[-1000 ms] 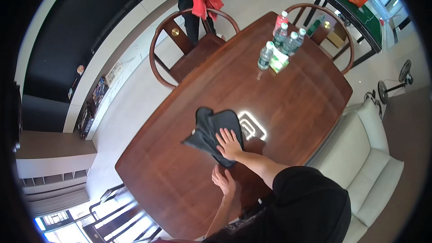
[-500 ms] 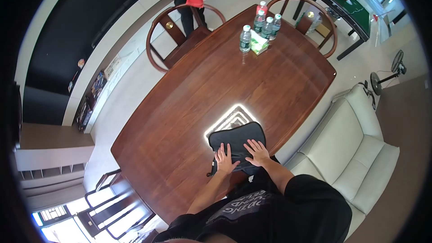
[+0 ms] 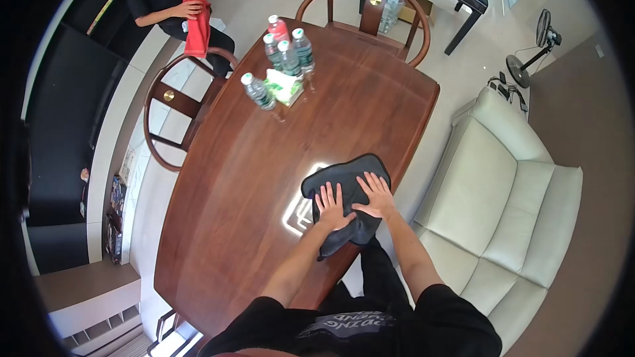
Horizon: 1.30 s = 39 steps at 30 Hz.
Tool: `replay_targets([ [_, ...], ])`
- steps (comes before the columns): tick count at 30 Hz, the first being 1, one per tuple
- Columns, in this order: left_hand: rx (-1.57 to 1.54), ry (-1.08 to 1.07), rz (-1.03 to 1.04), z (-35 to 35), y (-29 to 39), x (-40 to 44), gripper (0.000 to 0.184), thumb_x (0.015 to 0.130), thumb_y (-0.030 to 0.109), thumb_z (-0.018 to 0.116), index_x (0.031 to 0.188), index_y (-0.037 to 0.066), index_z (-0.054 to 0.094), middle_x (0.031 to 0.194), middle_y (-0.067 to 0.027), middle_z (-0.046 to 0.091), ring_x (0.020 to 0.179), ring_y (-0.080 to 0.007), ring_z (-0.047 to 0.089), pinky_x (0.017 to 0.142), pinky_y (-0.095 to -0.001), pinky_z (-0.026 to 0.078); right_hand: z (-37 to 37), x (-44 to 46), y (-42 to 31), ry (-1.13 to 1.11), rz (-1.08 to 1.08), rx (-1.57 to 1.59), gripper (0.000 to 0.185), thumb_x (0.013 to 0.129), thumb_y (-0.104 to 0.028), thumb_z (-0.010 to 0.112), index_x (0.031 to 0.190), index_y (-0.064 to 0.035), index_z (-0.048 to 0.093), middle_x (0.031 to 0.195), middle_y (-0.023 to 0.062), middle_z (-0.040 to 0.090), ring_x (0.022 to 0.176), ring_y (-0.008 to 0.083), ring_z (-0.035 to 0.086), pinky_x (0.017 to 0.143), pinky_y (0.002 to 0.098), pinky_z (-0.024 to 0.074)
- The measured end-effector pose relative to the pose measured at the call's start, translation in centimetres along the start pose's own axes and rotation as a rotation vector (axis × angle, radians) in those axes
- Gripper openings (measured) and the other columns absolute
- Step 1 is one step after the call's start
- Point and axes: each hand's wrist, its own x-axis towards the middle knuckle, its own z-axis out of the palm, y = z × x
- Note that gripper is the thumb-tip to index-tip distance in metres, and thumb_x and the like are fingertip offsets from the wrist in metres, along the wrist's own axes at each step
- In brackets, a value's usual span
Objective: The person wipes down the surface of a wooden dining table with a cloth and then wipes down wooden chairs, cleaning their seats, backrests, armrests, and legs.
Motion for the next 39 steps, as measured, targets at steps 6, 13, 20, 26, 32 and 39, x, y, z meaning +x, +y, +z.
replay_targets([
  [6, 0.019, 0.064, -0.012, -4.5, 6.9, 12.4, 0.119, 0.081, 0.057, 0.068, 0.159, 0.005, -0.005, 0.163, -0.0290, -0.011, 0.151, -0.0476, -0.012, 0.116, -0.0659, -0.004, -6.4, 8.7, 9.9, 0.194, -0.047, 0.016, 0.096, 0.076, -0.065, 0.070, 0.154, -0.0207, 0.037, 0.162, 0.0104, 0.030, 0.150, 0.0283, 0.024, 0.123, 0.0467, 0.0159],
  [13, 0.096, 0.245, -0.003, -7.6, 12.5, 24.6, 0.097, 0.090, 0.048, 0.057, 0.159, 0.003, 0.007, 0.164, -0.0294, -0.001, 0.151, -0.0470, -0.003, 0.117, -0.0653, 0.001, -11.0, 17.9, 17.8, 0.377, -0.063, -0.025, 0.086, 0.080, -0.056, 0.070, 0.152, -0.0186, 0.041, 0.156, 0.0111, 0.038, 0.146, 0.0291, 0.033, 0.120, 0.0491, 0.0232],
  [20, 0.182, 0.368, -0.009, -10.0, 15.0, 31.1, 0.086, 0.093, 0.044, 0.051, 0.159, 0.003, 0.016, 0.164, -0.0280, 0.008, 0.152, -0.0445, 0.004, 0.119, -0.0632, 0.005, -14.4, 24.0, 21.1, 0.418, -0.011, -0.057, 0.076, 0.087, -0.049, 0.064, 0.152, -0.0186, 0.040, 0.157, 0.0117, 0.038, 0.146, 0.0293, 0.032, 0.120, 0.0485, 0.0215],
  [26, 0.158, 0.434, -0.054, -11.9, 16.1, 35.6, 0.081, 0.094, 0.042, 0.050, 0.158, 0.003, 0.019, 0.164, -0.0249, 0.013, 0.152, -0.0417, 0.010, 0.119, -0.0611, 0.009, -16.9, 28.9, 23.6, 0.373, -0.059, -0.087, 0.077, 0.086, -0.047, 0.065, 0.152, -0.0170, 0.040, 0.157, 0.0135, 0.037, 0.146, 0.0306, 0.032, 0.120, 0.0497, 0.0208],
  [32, 0.030, 0.520, -0.130, -16.2, 16.5, 42.6, 0.078, 0.093, 0.037, 0.050, 0.158, 0.003, 0.022, 0.164, -0.0230, 0.016, 0.152, -0.0391, 0.012, 0.121, -0.0584, 0.009, -20.7, 37.9, 26.0, 0.356, -0.223, -0.089, 0.076, 0.086, -0.041, 0.066, 0.152, -0.0134, 0.039, 0.152, 0.0171, 0.042, 0.141, 0.0341, 0.039, 0.115, 0.0491, 0.0290],
  [39, -0.094, 0.628, -0.292, -18.3, 17.7, 46.0, 0.076, 0.091, 0.032, 0.054, 0.157, 0.007, 0.026, 0.163, -0.0196, 0.021, 0.152, -0.0353, 0.017, 0.122, -0.0549, 0.011, -21.1, 42.6, 27.0, 0.256, -0.202, 0.011, 0.073, 0.090, -0.040, 0.062, 0.152, -0.0101, 0.038, 0.138, 0.0190, 0.056, 0.130, 0.0377, 0.051, 0.104, 0.0510, 0.0419],
])
